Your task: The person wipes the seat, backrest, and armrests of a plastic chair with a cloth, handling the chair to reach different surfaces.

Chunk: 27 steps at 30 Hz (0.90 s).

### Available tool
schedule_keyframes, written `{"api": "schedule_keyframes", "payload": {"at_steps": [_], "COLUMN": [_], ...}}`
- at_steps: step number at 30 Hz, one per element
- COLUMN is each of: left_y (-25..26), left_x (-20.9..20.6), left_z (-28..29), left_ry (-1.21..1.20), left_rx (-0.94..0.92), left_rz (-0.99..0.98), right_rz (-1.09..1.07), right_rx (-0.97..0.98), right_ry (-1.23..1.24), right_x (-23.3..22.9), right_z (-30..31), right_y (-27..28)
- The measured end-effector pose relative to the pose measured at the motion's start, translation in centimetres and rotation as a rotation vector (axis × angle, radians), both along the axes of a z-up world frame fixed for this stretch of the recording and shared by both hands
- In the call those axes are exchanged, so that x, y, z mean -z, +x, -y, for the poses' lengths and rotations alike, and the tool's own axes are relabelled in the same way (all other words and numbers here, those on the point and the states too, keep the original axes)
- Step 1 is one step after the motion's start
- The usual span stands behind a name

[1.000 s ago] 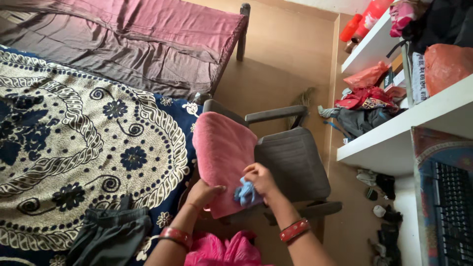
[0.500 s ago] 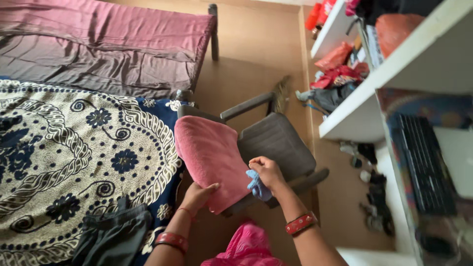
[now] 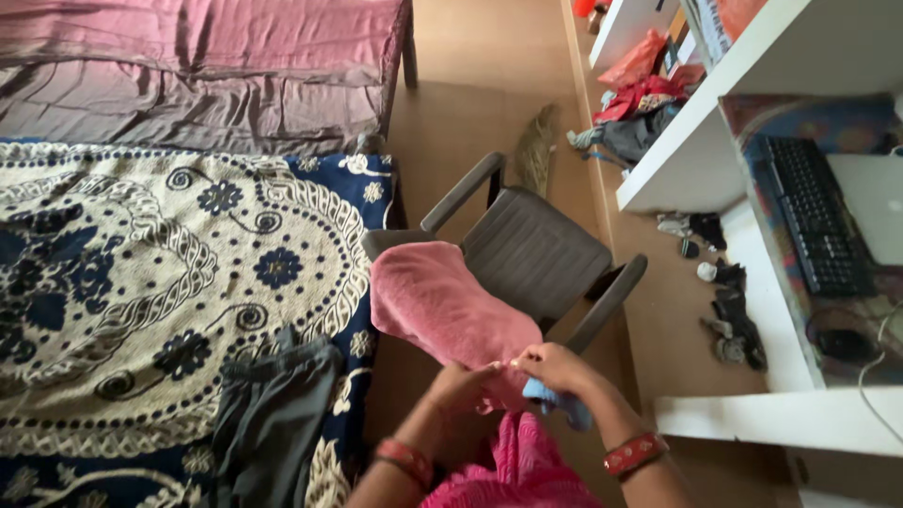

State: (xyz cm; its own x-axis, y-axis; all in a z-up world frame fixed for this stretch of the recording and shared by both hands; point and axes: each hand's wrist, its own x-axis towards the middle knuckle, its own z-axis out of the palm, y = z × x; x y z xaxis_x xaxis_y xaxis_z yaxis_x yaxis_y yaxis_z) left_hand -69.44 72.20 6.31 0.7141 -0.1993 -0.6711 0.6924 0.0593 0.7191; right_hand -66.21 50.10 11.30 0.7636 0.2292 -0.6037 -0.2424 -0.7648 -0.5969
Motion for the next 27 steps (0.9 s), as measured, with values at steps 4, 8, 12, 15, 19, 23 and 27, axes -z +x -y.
{"api": "schedule_keyframes", "payload": {"at_steps": [4,8,12,15,19,23,27], "left_y": [3.3,5.0,7.6,8.8,10.1,11.2,13.4], "left_x": [-5.2,-8.3,-9.6,-9.4,-8.5,-9.2,-9.3], "left_z": [-6.0,-11.4,-12.5,-11.9,-10.9,-10.8,-11.0], "left_ry": [0.347,0.967,1.087,1.274,1.379,1.437,1.558], "left_rx": [0.245,-0.046,-0.122,0.06,0.274,0.386,0.505], "left_rz": [0.266,0.416,0.451,0.642,0.637,0.51,0.482], "right_rz": [0.026,0.184,0.177,0.105,0.396,0.158,0.191], "right_rx": [-0.003,-0.058,0.011,0.158,0.288,0.278,0.361], "right_ry": [-0.075,-0.209,-0.242,-0.31,-0.335,-0.285,-0.291], "right_x": [-1.9,-2.6,-1.8,0.0,3.3,5.3,5.1], "right_z": [-0.2,-0.4,0.3,1.0,2.1,1.8,0.5], "right_y": [-1.7,-3.6,-4.2,-4.6,-4.9,-4.1,-3.3]}}
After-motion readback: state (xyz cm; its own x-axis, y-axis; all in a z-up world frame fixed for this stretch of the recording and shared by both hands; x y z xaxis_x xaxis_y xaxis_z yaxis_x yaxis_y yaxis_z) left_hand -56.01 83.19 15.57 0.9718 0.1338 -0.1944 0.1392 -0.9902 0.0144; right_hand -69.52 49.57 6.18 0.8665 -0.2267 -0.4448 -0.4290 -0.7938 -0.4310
